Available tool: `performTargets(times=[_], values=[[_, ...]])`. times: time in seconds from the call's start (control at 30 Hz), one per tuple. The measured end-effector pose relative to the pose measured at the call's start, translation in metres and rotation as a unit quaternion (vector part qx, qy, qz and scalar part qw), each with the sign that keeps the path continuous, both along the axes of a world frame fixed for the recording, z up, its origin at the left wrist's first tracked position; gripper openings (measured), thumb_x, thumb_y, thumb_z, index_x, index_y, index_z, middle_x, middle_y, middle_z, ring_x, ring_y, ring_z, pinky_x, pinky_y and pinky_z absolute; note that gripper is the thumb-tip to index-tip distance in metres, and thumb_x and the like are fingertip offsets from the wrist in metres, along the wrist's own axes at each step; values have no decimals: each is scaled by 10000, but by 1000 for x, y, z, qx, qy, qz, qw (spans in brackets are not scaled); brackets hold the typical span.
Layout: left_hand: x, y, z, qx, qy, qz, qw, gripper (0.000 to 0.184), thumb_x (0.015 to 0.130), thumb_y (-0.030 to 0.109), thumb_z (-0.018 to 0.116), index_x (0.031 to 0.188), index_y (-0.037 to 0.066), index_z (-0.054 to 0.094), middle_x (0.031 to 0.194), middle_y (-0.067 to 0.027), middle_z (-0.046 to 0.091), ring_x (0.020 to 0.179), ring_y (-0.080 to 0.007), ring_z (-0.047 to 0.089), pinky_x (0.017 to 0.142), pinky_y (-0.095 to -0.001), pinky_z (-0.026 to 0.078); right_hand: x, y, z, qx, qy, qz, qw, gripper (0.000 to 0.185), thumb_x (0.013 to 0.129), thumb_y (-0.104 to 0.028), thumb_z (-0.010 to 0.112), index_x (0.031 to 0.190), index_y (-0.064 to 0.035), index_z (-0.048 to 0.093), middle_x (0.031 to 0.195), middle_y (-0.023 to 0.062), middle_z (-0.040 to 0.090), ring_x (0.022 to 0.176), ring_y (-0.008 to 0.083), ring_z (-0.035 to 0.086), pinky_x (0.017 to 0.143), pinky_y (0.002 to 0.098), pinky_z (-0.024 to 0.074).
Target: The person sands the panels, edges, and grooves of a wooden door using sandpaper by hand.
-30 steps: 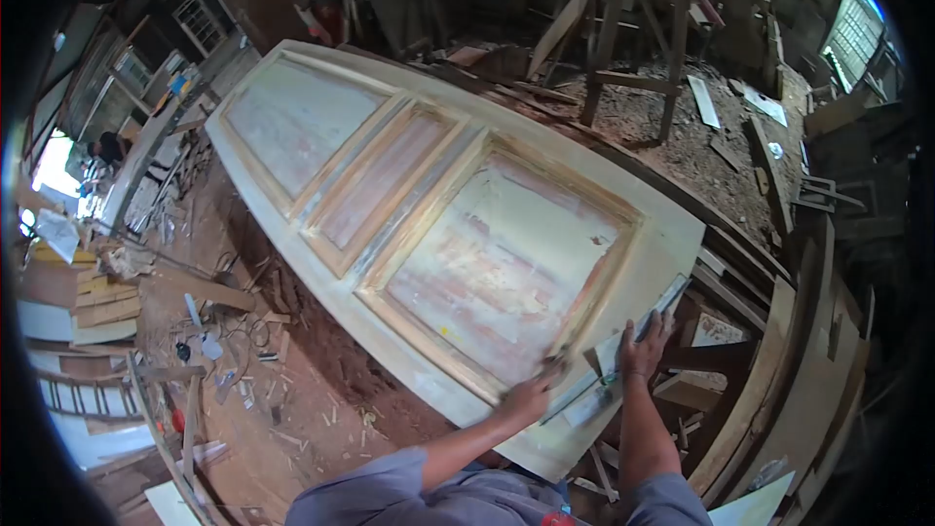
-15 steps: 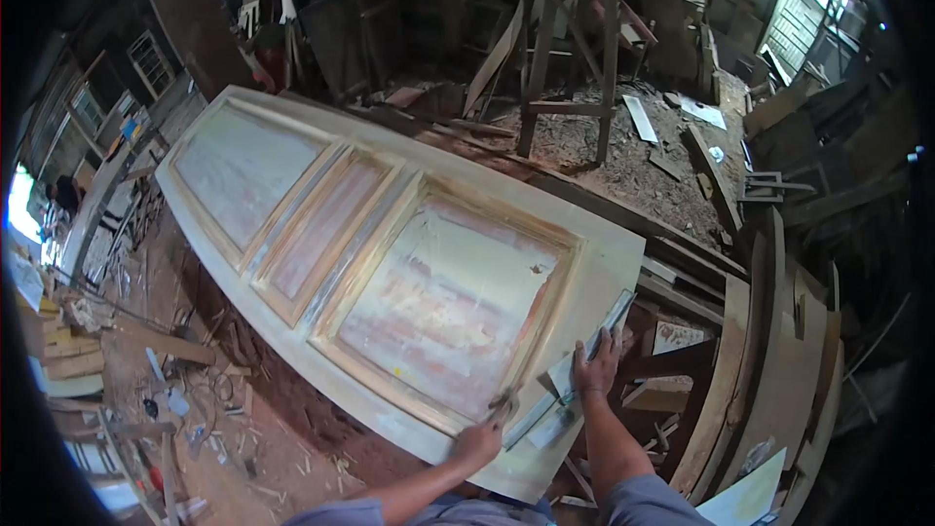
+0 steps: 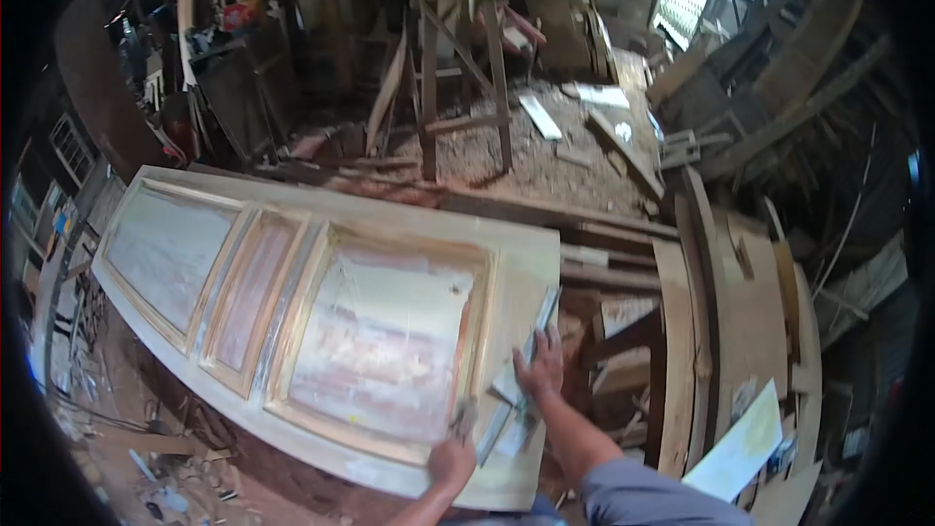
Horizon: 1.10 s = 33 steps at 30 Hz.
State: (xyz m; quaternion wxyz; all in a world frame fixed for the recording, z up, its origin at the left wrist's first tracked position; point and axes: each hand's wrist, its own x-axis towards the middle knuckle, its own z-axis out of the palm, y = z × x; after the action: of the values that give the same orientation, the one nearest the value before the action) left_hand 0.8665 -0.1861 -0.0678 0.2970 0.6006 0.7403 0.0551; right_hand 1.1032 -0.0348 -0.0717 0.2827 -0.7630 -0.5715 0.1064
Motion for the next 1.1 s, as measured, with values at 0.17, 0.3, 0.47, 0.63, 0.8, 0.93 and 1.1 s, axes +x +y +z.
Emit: performTargets(times=[0.17, 0.3, 0.47, 0.63, 0.8, 0.93, 1.1], values=[[39, 77, -27, 168, -19, 49, 984, 425, 1016, 342, 682, 809, -13, 793, 781, -292, 735, 772, -491, 756, 710, -566, 593, 5, 4, -10, 1, 13, -2, 1000, 795, 940, -543, 752, 1541, -65, 546, 1697, 249, 406, 1588, 432, 363, 1316, 513, 316], [11, 9, 30, 223, -121, 31, 967, 289, 1030, 268, 680, 1029, 6, 800, 862, -270, 766, 800, -482, 759, 704, -555, 598, 4, 4, -7, -7, 24, -9, 1000, 816, 919, -529, 771, 1560, -84, 534, 1720, 225, 378, 1609, 411, 340, 1328, 517, 292], [21, 30, 22, 52, -23, -21, 998, 361, 1112, 402, 491, 1266, 162, 712, 926, -259, 768, 847, -508, 749, 735, -651, 584, 5, 4, -20, -18, -11, -11, 1000, 768, 931, -482, 783, 1543, -77, 555, 1712, 216, 398, 1597, 417, 359, 1310, 528, 332], [22, 36, 14, 152, -56, -72, 984, 539, 932, 107, 676, 1471, 95, 663, 1185, -221, 783, 967, -410, 778, 785, -516, 635, 3, 6, -16, 17, -12, 11, 1000, 733, 970, -482, 764, 1519, -46, 550, 1668, 252, 439, 1565, 445, 394, 1287, 535, 357], [-12, -25, 22, 173, -36, -147, 973, 575, 916, 124, 700, 1473, 3, 629, 1451, -235, 693, 1158, -354, 767, 877, -431, 643, 2, 8, -18, 30, -20, 5, 999, 728, 982, -500, 757, 1521, -56, 549, 1666, 250, 441, 1562, 441, 399, 1271, 539, 373], [9, 30, -14, 217, -34, -146, 965, 644, 896, 102, 693, 1517, -24, 577, 1473, -247, 674, 1206, -348, 752, 920, -429, 637, 1, 7, -22, 30, -7, 0, 1000, 721, 982, -505, 758, 1514, -61, 559, 1667, 245, 440, 1562, 432, 404, 1274, 537, 372], [-13, -21, 9, 227, -69, -139, 961, 654, 873, 93, 732, 1513, 33, 614, 1470, -240, 679, 1104, -382, 766, 852, -456, 639, 5, 11, -27, 38, -12, 6, 999, 713, 984, -502, 760, 1511, -62, 567, 1668, 251, 439, 1557, 434, 410, 1270, 531, 381]])
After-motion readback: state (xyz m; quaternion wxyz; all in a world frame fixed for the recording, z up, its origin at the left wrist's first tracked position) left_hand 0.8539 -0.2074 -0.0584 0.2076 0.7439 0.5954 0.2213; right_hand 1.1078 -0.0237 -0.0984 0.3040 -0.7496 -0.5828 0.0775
